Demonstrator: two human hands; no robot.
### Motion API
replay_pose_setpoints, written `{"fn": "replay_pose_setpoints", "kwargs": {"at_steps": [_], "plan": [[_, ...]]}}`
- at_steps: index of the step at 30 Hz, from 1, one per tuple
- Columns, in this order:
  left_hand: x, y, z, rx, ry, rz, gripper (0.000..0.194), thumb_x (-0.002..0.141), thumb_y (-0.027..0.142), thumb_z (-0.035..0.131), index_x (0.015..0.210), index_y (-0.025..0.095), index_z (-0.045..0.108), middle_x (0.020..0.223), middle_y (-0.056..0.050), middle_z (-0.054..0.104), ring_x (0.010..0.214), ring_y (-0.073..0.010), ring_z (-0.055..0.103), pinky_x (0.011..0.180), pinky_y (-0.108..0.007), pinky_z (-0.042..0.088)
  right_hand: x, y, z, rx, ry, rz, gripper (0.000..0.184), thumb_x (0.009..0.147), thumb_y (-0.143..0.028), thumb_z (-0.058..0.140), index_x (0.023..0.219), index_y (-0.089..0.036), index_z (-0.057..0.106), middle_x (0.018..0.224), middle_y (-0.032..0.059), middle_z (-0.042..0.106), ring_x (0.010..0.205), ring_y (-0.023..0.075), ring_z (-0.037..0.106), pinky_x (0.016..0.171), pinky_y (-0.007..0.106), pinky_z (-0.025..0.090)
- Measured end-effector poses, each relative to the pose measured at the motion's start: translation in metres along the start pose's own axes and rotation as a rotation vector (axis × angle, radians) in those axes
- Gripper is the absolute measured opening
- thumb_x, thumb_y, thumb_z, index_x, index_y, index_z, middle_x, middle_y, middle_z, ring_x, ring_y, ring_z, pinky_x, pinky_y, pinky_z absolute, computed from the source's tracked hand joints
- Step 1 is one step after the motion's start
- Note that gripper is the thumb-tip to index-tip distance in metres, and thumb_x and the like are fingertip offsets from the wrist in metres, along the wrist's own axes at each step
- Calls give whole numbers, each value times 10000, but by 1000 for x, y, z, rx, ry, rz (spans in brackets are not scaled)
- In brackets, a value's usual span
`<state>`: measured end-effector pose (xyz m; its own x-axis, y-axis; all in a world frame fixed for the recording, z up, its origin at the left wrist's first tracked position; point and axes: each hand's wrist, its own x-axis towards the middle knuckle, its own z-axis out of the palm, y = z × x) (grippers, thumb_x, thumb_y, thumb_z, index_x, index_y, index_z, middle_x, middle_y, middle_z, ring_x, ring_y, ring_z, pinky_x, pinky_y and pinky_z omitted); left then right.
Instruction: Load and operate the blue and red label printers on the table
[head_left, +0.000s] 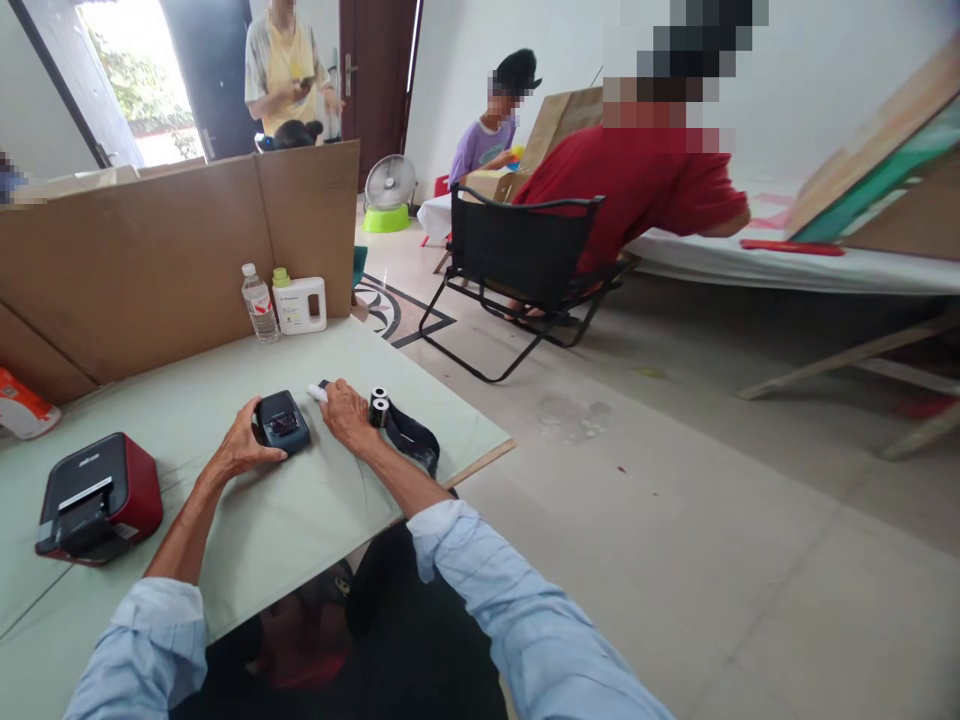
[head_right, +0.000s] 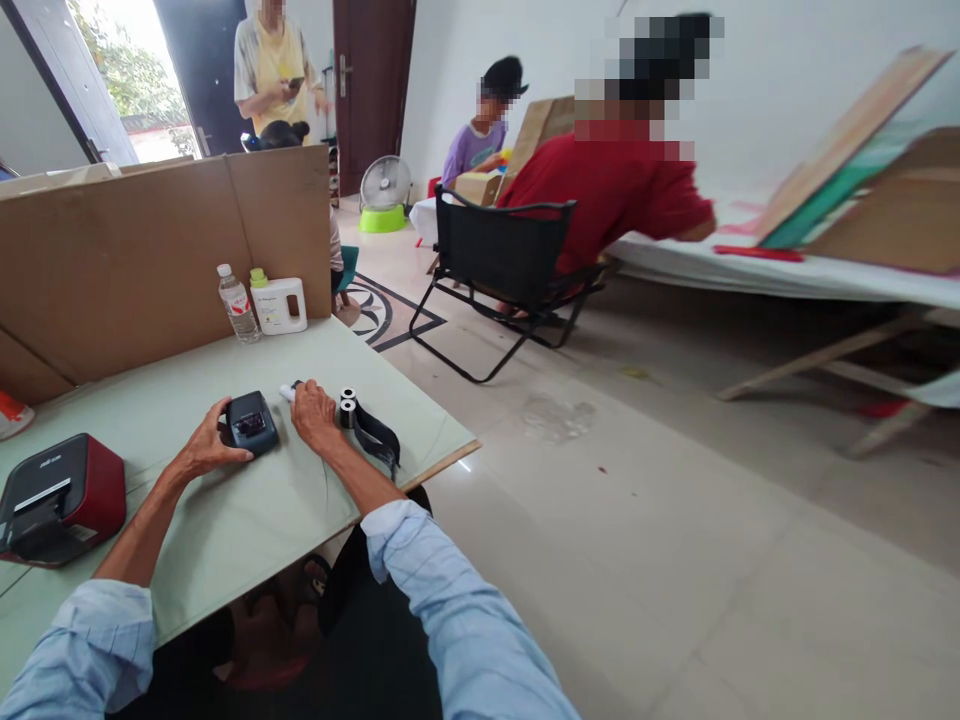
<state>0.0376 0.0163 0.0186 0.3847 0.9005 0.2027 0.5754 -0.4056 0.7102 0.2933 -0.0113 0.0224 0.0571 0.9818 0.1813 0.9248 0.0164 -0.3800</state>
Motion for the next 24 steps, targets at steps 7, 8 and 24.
{"fn": "replay_pose_setpoints", "kwargs": {"at_steps": [7, 8, 24], "plan": [[0, 14, -2, 59, -27, -54, 1250, 522, 462, 960, 1589, 185, 373, 1561, -181, 493, 1317, -393, 596, 1121, -551, 504, -9, 0, -3, 4, 71, 59, 226, 1043, -258, 583, 1223, -126, 622, 1295, 176, 636, 1198, 299, 584, 947, 391, 507], [-1, 16, -2, 62, -32, -60, 1252, 523, 466, 958, 1590, 180, 368, 1568, -187, 486, 1319, -396, 593, 1118, -554, 507, -12, -1, -2, 20, 105, 35, 234, 1039, -256, 588, 1235, -133, 622, 1303, 175, 634, 1203, 300, 580, 965, 394, 503], [26, 32, 11, 82, -16, -8, 1243, 486, 472, 974, 1556, 163, 422, 1526, -192, 522, 1145, -345, 658, 1039, -513, 548, -38, -8, 32, 514, 252, -152, 413, 1071, -254, 413, 1402, -156, 639, 1377, 160, 675, 1308, 262, 609, 1144, 393, 495]]}}
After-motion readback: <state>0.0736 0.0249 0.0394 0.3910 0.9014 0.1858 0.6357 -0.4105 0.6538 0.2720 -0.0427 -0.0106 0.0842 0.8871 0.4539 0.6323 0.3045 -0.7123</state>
